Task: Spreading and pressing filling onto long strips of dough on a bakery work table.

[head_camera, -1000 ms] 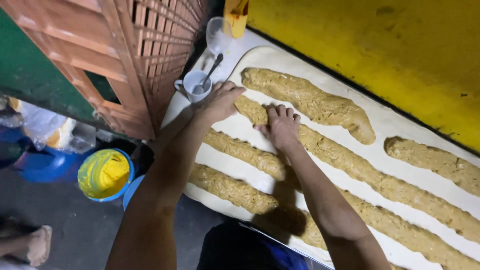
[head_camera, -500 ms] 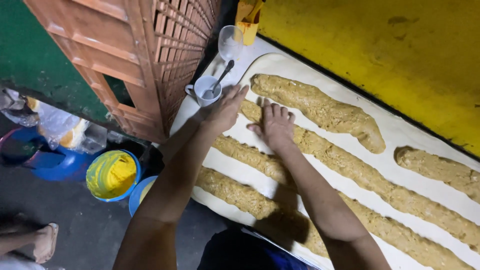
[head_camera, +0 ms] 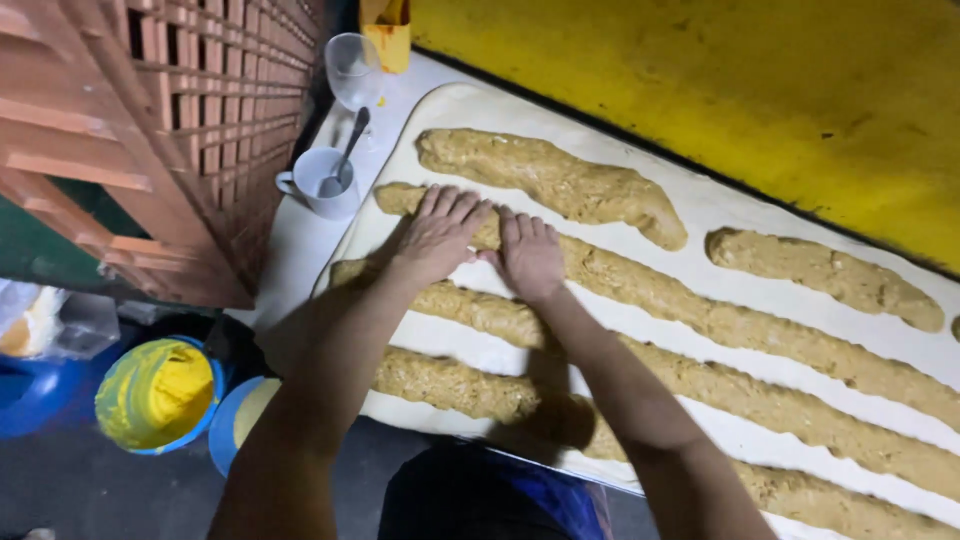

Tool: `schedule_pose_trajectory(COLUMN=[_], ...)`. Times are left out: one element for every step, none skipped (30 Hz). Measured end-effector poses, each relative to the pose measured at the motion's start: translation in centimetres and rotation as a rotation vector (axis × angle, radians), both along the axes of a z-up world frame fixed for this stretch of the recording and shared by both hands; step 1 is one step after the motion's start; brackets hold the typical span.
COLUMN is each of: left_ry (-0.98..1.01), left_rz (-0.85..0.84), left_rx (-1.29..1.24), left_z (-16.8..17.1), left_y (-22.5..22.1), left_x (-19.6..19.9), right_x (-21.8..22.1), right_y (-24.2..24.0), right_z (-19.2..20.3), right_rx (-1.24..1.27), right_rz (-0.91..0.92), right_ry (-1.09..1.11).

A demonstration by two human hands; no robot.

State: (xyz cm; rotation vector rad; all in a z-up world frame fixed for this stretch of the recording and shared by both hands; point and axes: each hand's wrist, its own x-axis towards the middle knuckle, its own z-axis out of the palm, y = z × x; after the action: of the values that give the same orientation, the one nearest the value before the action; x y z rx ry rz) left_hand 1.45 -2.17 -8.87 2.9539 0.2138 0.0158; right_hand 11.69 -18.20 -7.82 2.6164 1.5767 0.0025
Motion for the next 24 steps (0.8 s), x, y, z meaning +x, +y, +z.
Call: schedule_pose_trajectory(left_ry=[-0.008, -0.014, -0.021, -0.013, 0.007, 0.017, 0.016, 0.03, 0.045, 0.039, 0.026, 0.01, 0.002, -0.003, -0.009, -0.012, 0.016, 0.05, 0.053, 0.005, -0.043, -0.048, -0.058, -0.069], left_rz=[-0.008, -0.038, -0.068, -0.08, -0.019, 0.04, 0.027, -0.043, -0.113, -0.139, -0.168, -0.177, -0.185, -0.196, -0.208, -0.221, -0.178, -0.134, -0.147, -0.23, -0.313, -0.323, -0.318, -0.314], left_rx=[0.0, 0.016, 0.033, 0.029, 0.022, 0.016, 0.013, -0.007, -0.028, -0.033, -0.045, -0.053, -0.054, -0.048, -0.041, -0.042, -0.03, -0.023, -0.028, -0.046, -0.066, -0.067, -0.058, -0.048], left_z=[0.2, 0.3, 0.2, 0.4, 0.6, 1.0, 2.6, 4.2, 5.8, 3.6, 1.4, -0.6, -0.2, -0.1, 0.1, 0.9, 1.6, 2.2, 3.2, 4.4, 5.7, 3.1, 0.7, -1.7], left_y=[0.6, 1.0, 1.4, 0.7, 0.0, -0.6, -2.0, -3.6, -5.2, -5.4, -5.7, -5.6, -5.5, -5.3, -5.1, -5.9, -6.6, -7.6, -9.5, -11.2, -13.0, -13.4, -13.9, -14.2], left_x=[0.3, 0.1, 0.1, -0.1, -0.2, 0.1, 0.7, 1.1, 1.5, 2.6, 3.6, 4.5, 4.7, 4.4, 4.3, 4.4, 4.6, 4.4, 5.1, 5.9, 6.7, 7.9, 9.2, 10.7], right_x=[0.4, 0.3, 0.2, 0.0, -0.2, 0.0, 1.5, 2.9, 4.3, 4.1, 3.8, 3.8, 4.2, 3.8, 3.5, 4.7, 5.8, 6.6, 7.2, 7.7, 8.1, 8.5, 8.8, 9.4], right_y=[0.1, -0.1, -0.2, -1.5, -2.6, -3.7, -4.9, -6.4, -8.0, -8.1, -8.2, -7.7, -8.2, -8.9, -9.5, -11.4, -13.2, -15.2, -15.8, -16.5, -17.2, -17.4, -17.6, -17.7], right_z=[0.0, -0.3, -0.7, 2.0, 4.8, 7.8, 5.3, 2.8, 0.3, -0.9, -2.0, -3.1, -0.7, 1.4, 3.4, 3.6, 3.6, 3.5, 2.3, 1.1, -0.1, -0.8, -1.5, -2.1], right_rx=[0.0, 0.024, 0.049, 0.046, 0.047, 0.048, 0.047, 0.026, 0.004, 0.0, 0.022, 0.046, 0.045, 0.077, 0.112, 0.113, 0.043, -0.031, -0.035, -0.056, -0.08, -0.079, -0.053, -0.024], right_rz=[-0.008, 0.003, 0.015, 0.003, 0.032, 0.059, 0.046, -0.01, -0.066, -0.092, -0.122, -0.133, -0.14, -0.07, 0.002, -0.011, -0.08, -0.15, -0.162, -0.198, -0.233, -0.243, -0.225, -0.207], right_ry=[-0.008, 0.03, 0.067, 0.075, 0.151, 0.217, 0.216, 0.176, 0.136, 0.13, 0.092, 0.053, 0.044, 0.2, 0.354, 0.35, 0.299, 0.253, 0.256, 0.177, 0.099, 0.094, 0.118, 0.139])
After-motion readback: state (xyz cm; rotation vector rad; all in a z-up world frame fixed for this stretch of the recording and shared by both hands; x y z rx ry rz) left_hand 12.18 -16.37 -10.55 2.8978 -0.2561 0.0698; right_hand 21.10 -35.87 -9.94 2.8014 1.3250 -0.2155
